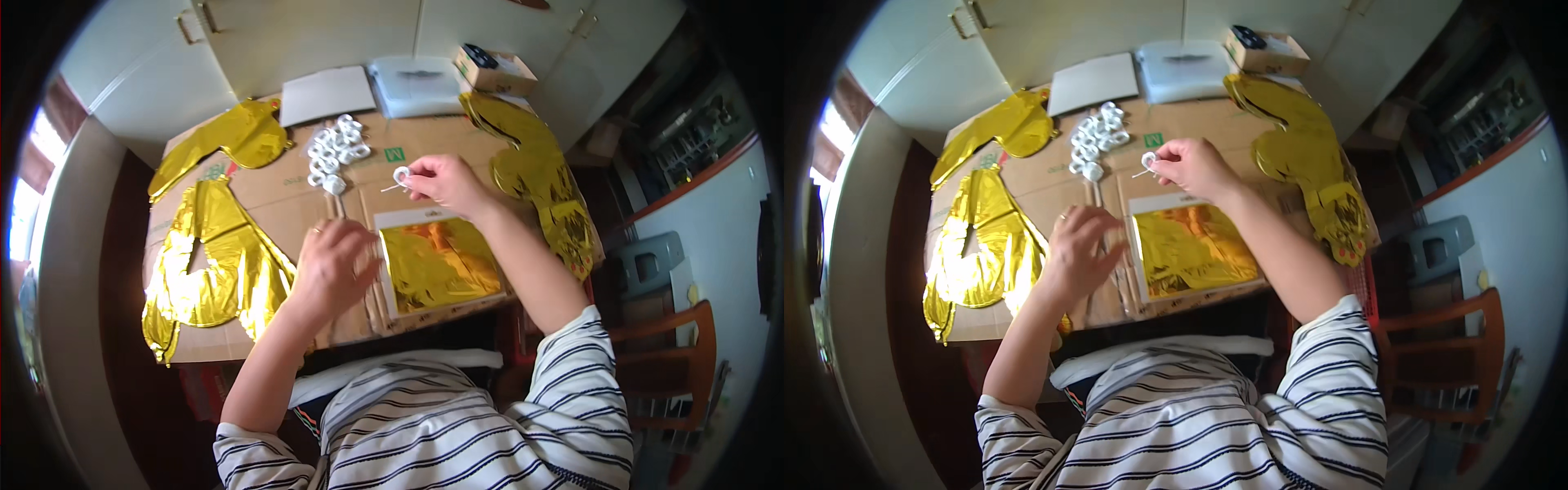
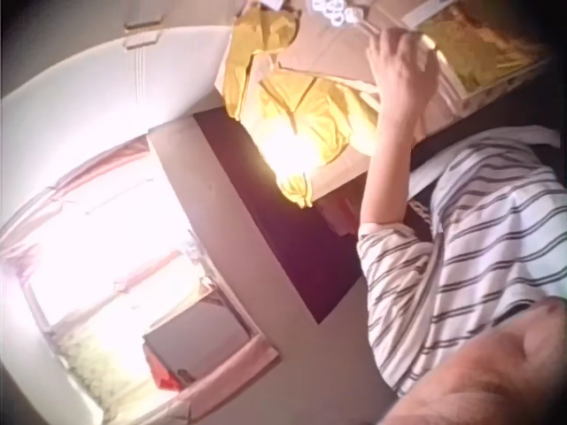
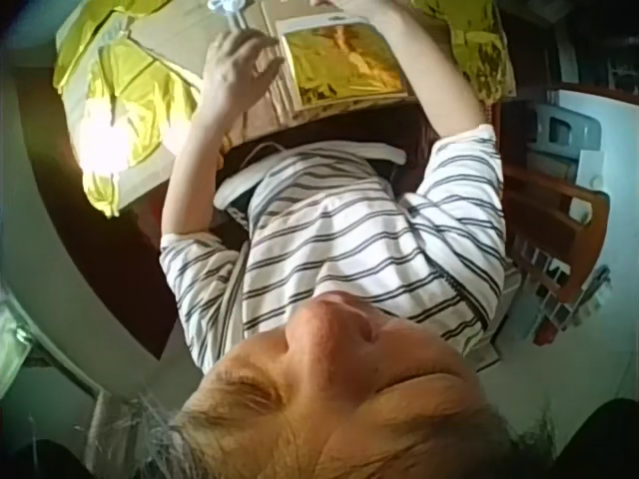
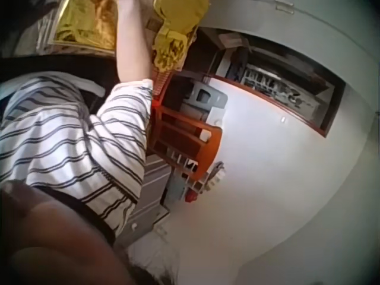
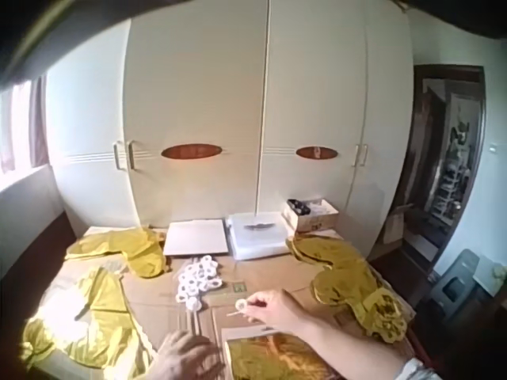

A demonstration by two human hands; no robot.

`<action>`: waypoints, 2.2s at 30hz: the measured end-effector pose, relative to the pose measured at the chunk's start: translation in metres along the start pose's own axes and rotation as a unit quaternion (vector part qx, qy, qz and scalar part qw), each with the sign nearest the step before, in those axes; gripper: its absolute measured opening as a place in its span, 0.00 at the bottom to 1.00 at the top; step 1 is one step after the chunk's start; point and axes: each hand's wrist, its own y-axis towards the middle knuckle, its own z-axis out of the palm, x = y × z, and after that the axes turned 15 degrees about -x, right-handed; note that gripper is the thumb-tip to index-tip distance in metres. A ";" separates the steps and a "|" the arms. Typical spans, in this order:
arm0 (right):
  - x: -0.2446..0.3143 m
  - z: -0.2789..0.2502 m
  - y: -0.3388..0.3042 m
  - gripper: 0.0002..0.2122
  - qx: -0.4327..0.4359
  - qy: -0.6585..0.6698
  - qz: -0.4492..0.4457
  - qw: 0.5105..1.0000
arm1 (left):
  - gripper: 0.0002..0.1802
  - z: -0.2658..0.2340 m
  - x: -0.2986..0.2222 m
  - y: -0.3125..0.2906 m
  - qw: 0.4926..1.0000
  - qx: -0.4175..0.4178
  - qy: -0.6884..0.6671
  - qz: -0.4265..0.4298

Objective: Folding gold foil balloons and placing them into individual plastic sleeves for packaging.

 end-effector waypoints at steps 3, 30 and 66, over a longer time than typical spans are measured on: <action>0.007 -0.053 -0.064 0.09 0.012 0.057 0.088 0.994 | 0.19 0.015 -0.032 -0.013 0.986 0.089 -0.076 0.115; -0.052 -0.079 -0.209 0.08 -0.194 0.151 0.152 0.957 | 0.17 0.064 -0.057 -0.036 0.965 0.197 0.028 0.169; -0.031 -0.024 -0.221 0.11 -0.295 -0.114 -0.255 0.914 | 0.26 0.054 -0.047 -0.001 0.977 0.111 0.020 0.182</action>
